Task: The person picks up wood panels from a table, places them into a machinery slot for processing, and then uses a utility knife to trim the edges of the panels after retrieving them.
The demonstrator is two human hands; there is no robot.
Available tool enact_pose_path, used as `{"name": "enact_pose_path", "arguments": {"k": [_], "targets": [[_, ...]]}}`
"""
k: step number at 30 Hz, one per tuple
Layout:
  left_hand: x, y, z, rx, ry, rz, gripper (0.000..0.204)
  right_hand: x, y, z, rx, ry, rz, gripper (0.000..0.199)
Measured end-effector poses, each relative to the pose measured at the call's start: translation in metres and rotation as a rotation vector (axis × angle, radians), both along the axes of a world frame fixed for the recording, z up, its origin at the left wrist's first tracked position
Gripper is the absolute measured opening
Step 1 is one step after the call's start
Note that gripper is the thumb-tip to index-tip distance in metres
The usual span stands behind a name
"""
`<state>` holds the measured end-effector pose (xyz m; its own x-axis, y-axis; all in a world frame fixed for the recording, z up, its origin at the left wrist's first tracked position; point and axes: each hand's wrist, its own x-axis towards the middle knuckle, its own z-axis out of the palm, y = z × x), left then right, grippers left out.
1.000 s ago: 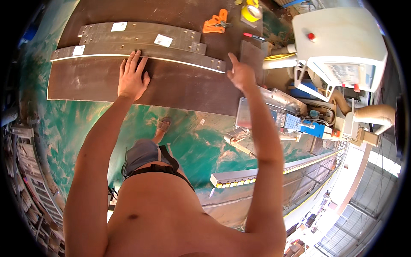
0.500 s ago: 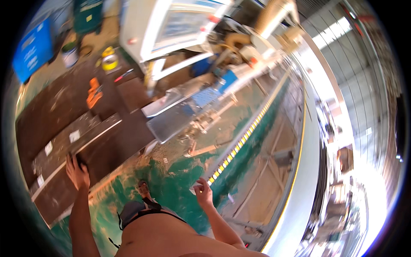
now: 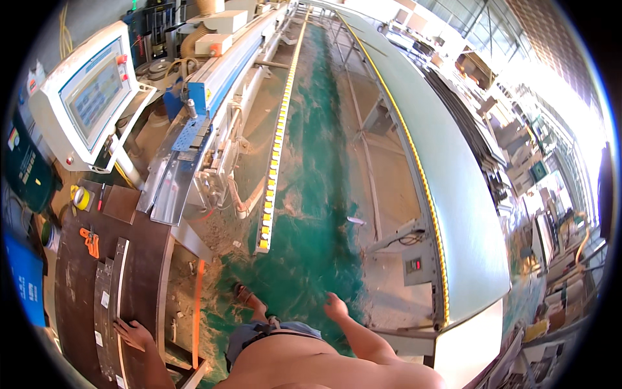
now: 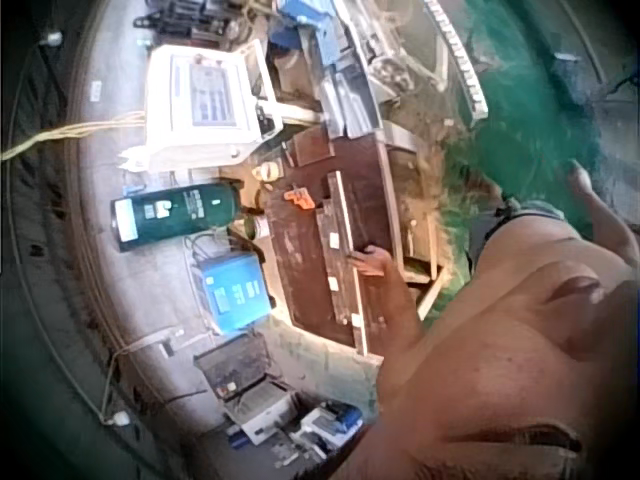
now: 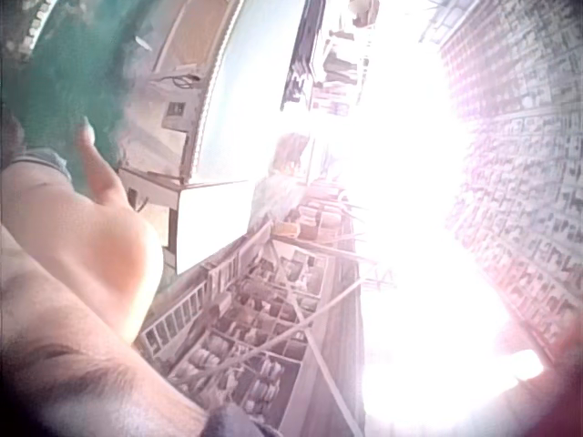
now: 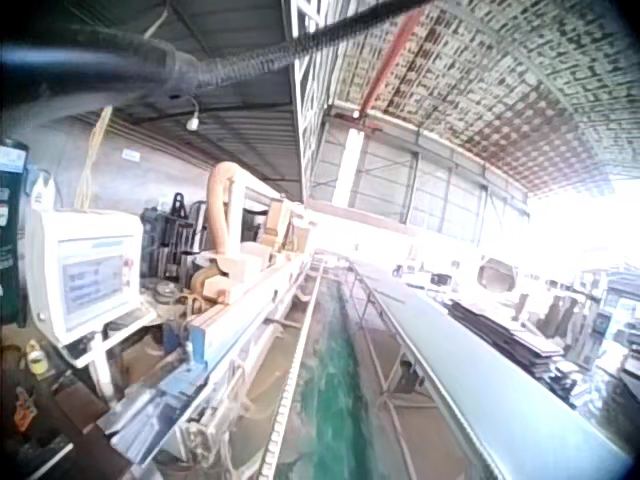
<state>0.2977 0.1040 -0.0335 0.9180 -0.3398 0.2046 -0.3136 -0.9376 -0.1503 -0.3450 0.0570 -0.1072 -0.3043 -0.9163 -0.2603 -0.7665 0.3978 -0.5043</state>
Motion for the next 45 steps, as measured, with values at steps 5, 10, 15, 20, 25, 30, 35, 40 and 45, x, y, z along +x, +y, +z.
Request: {"name": "enact_pose_path", "arguments": {"k": [5,10,15,20,25,30,35,40,45], "targets": [[0.006,-0.001,-0.017,-0.046,0.008,0.020,0.053,-0.130,0.161,-0.110,0.904,0.021,0.039,0.026],[0.009,-0.003,0.000,-0.012,0.013,0.065,0.055,-0.076,0.201,-0.072,0.845,-0.318,-0.241,0.023],[-0.004,-0.013,0.003,-0.013,0.055,0.072,0.055,-0.025,0.163,-0.026,0.669,-0.402,-0.214,0.017],[-0.006,-0.013,0.013,-0.058,0.045,0.065,0.055,0.007,0.099,-0.035,0.440,-0.488,-0.142,0.022],[-0.008,-0.015,0.009,-0.051,0.028,0.057,0.055,0.013,0.067,-0.024,0.234,-0.524,-0.101,0.025],[-0.011,-0.016,0.007,-0.064,0.043,0.052,0.055,-0.004,0.080,-0.029,0.334,-0.434,-0.094,0.025],[-0.006,-0.017,0.004,-0.072,0.037,0.052,0.055,-0.024,0.107,-0.050,0.505,-0.364,-0.164,0.024],[-0.002,-0.016,0.001,-0.086,0.042,0.065,0.055,-0.020,0.125,-0.041,0.518,-0.333,-0.208,0.023],[0.001,-0.016,-0.002,-0.082,0.024,0.069,0.056,-0.012,0.132,-0.034,0.434,-0.385,-0.241,0.025]]}}
